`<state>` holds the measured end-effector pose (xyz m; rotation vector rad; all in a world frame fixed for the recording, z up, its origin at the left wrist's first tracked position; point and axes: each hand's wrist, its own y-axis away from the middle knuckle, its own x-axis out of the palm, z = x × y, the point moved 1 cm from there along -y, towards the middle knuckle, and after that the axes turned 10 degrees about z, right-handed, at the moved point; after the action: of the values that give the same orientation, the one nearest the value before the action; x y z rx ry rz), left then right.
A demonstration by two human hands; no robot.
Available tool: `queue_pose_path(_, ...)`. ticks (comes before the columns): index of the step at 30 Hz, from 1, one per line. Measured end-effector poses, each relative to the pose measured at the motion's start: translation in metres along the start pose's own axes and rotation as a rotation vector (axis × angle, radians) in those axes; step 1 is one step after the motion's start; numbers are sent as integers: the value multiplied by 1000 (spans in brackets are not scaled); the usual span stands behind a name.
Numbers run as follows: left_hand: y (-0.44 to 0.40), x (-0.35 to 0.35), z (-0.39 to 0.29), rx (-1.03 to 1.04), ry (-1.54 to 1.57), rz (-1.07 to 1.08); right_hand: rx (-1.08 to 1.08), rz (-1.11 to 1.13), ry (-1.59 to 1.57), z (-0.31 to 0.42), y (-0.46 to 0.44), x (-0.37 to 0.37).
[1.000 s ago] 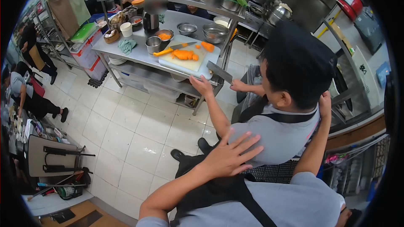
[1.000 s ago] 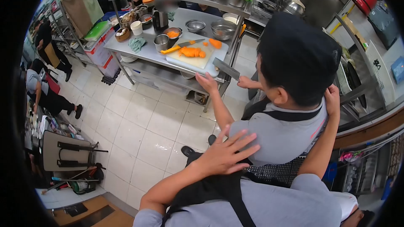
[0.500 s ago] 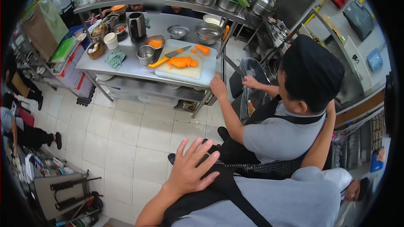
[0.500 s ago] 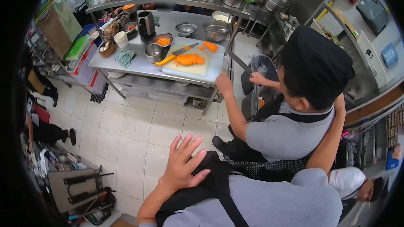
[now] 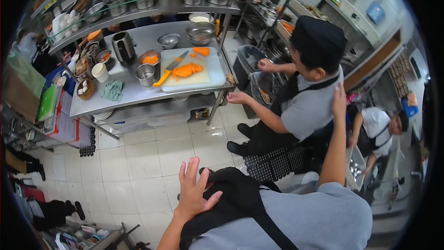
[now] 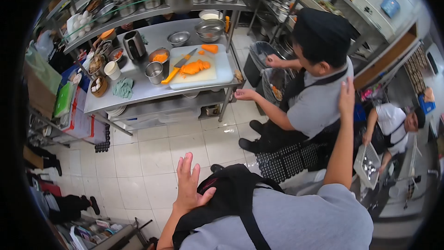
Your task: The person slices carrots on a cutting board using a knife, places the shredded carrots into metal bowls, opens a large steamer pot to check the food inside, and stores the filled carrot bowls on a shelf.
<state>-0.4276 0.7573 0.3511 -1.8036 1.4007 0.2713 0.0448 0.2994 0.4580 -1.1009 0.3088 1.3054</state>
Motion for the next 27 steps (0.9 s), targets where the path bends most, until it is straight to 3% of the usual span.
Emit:
queue_pose_path(2, 16, -15, 1, 36, 28, 55, 4, -47, 171, 50, 41, 14)
queue_pose_path(6, 43, -41, 2, 97, 62, 140, 83, -137, 534, 77, 82, 48)
queue_pose_path(10, 67, -59, 2, 127, 72, 232, 110, -203, 517, 65, 84, 50)
queue_pose_path(12, 76, -67, 2, 150, 83, 249, 232, -105, 460, 69, 84, 41)
queue_pose_path(14, 88, -75, 4, 110, 66, 236, 120, -139, 440, 44, 77, 32)
queue_pose_path(18, 106, -82, 6, 61, 68, 216, 272, -177, 284, 45, 84, 42)
queue_pose_path(20, 116, -79, 8, 34, 172, 184, 279, -183, 695, 28, 85, 57)
queue_pose_path(22, 119, -87, 4, -17, 177, 171, 250, -102, 361, -16, 43, 29)
queue_pose_path(24, 118, -89, 3, -31, 181, 156, 271, -352, 378, -1, 35, 17)
queue_pose_path(27, 117, -86, 6, -60, 187, 182, 420, -442, 552, 36, 47, 53)
